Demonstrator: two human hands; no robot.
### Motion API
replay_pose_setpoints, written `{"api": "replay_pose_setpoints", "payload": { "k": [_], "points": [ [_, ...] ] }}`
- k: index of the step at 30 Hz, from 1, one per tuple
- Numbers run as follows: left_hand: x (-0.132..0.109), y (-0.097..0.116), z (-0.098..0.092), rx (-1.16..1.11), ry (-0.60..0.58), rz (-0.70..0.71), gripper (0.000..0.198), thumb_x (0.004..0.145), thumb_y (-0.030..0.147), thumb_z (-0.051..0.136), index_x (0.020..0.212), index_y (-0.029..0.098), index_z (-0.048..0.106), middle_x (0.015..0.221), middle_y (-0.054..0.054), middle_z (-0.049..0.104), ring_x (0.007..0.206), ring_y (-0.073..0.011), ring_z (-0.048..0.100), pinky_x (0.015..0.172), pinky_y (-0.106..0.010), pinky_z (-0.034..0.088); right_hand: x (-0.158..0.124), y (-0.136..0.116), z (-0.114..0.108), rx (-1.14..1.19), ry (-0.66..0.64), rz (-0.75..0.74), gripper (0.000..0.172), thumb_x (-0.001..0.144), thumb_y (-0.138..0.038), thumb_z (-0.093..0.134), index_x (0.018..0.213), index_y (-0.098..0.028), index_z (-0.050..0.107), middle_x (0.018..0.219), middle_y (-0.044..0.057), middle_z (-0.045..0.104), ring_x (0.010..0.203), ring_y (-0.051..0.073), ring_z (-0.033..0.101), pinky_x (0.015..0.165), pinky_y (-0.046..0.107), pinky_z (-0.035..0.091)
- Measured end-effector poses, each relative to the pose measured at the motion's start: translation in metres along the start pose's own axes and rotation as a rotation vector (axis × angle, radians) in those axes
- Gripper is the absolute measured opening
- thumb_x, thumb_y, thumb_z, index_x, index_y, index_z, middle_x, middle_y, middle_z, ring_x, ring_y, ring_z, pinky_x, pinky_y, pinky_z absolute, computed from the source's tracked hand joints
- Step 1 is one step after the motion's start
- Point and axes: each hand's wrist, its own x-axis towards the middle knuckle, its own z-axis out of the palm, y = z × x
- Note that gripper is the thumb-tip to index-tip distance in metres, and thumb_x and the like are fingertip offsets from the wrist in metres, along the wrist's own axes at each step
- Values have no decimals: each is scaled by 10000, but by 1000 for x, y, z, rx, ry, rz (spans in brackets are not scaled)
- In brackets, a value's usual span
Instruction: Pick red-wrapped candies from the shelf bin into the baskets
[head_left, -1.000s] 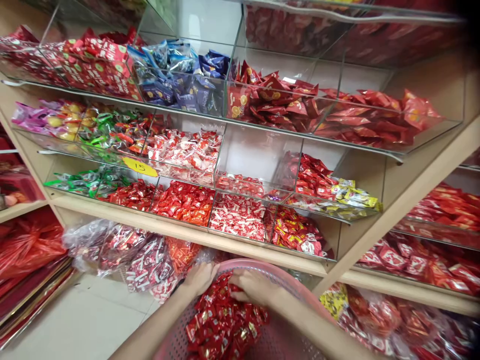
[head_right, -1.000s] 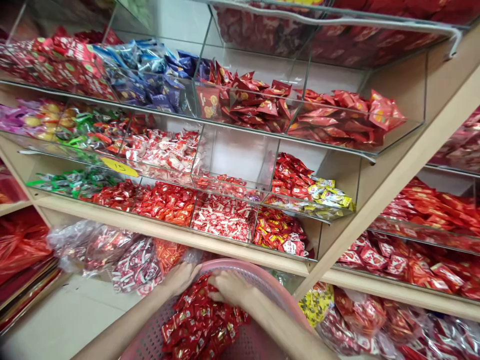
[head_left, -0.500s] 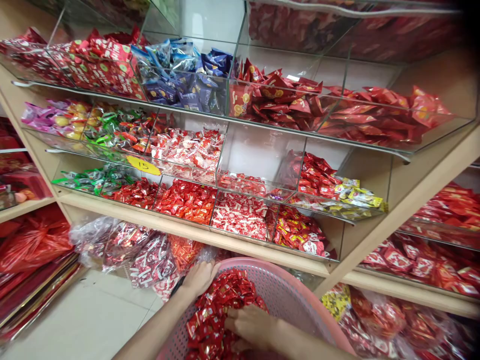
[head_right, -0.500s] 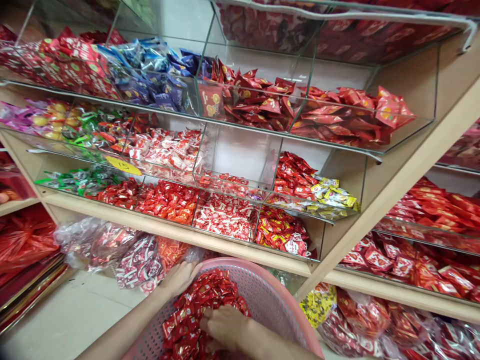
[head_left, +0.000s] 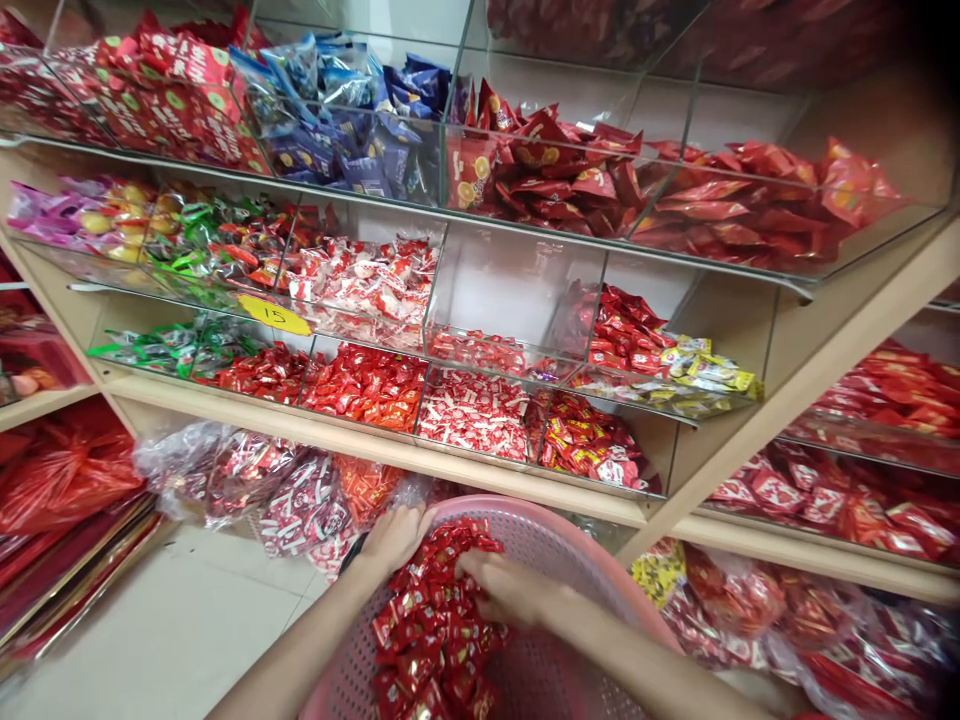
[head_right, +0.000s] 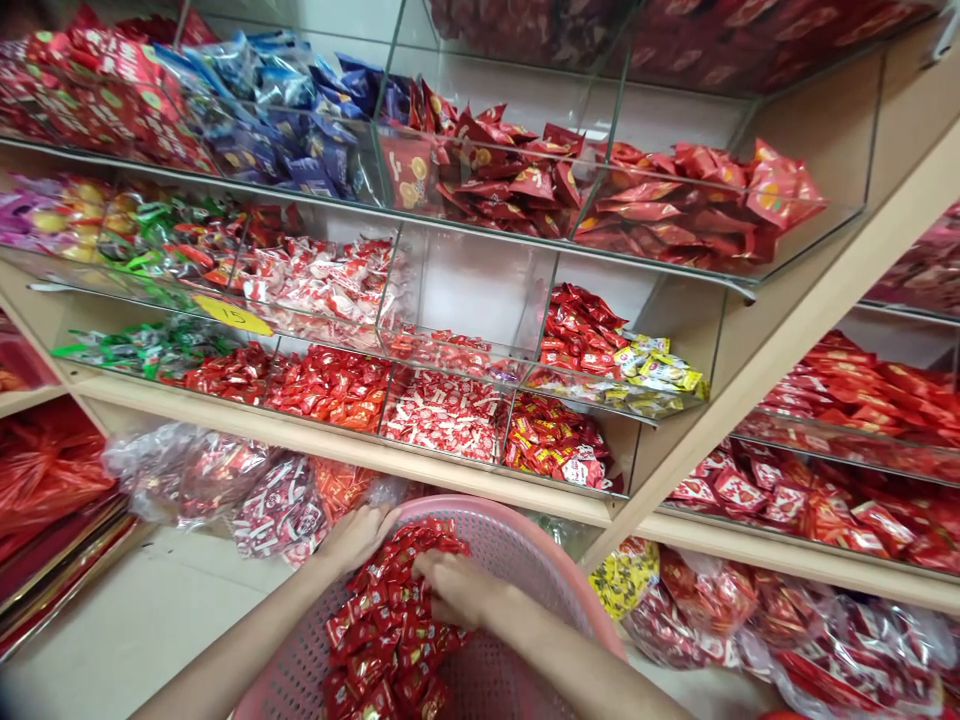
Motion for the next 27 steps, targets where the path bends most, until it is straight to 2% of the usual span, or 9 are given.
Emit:
{"api": "replay_pose_setpoints", "payload": {
  "k": [3, 6, 12, 19, 23, 27],
  "points": [
    [-1, 1, 0, 1, 2, 1, 616, 862, 511, 35, 983, 182, 542, 847, -117, 652, 857, -260, 621, 737, -375, 451, 4, -15, 7, -271, -22, -89, 292, 729, -151, 498, 1017, -178, 460, 971, 59, 577, 728, 153, 586, 569, 239, 425],
    [-1, 0, 0, 2, 6, 0, 616, 863, 509, 36, 980, 180, 543, 851, -116, 654, 863, -257, 620, 736, -367, 451, 8, -20, 13, -474, 20, -189, 192, 799, -182, 447, 991, -176, 451, 911, 55, 563, 638, 140, 586, 468, 234, 407],
    [0, 0, 0, -1, 7, -2, 620, 862, 511, 38, 990, 177, 544, 849, -117, 655, 863, -263, 619, 726, -368, 451, 12, -16, 20, -606, 104, -250, 180, 825, -176, 438, 1005, -183, 434, 1000, 75, 507, 761, 168, 587, 446, 227, 436],
    [2, -2, 3, 2, -15, 0, 619, 861, 517, 44, 994, 173, 540, 857, -114, 647, 848, -244, 620, 717, -342, 448, 13, -9, 14, -518, 78, -154, 239, 796, -226, 513, 1018, -190, 433, 1079, 86, 453, 818, 163, 557, 553, 239, 475],
    [2, -3, 2, -12, -11, 2, 627, 860, 520, 41, 964, 170, 550, 855, -114, 648, 853, -245, 621, 727, -339, 445, 9, 1, 4, -319, 21, -123, 351, 736, -268, 599, 1033, -180, 434, 1073, 70, 450, 884, 168, 539, 671, 251, 477],
    [1, -1, 0, -17, -16, -4, 612, 860, 521, 48, 977, 178, 541, 857, -113, 652, 851, -255, 622, 722, -356, 446, 5, 12, -7, -59, 82, -87, 296, 780, -306, 552, 1028, -178, 454, 1040, 58, 479, 878, 155, 528, 744, 270, 461]
  ]
}}
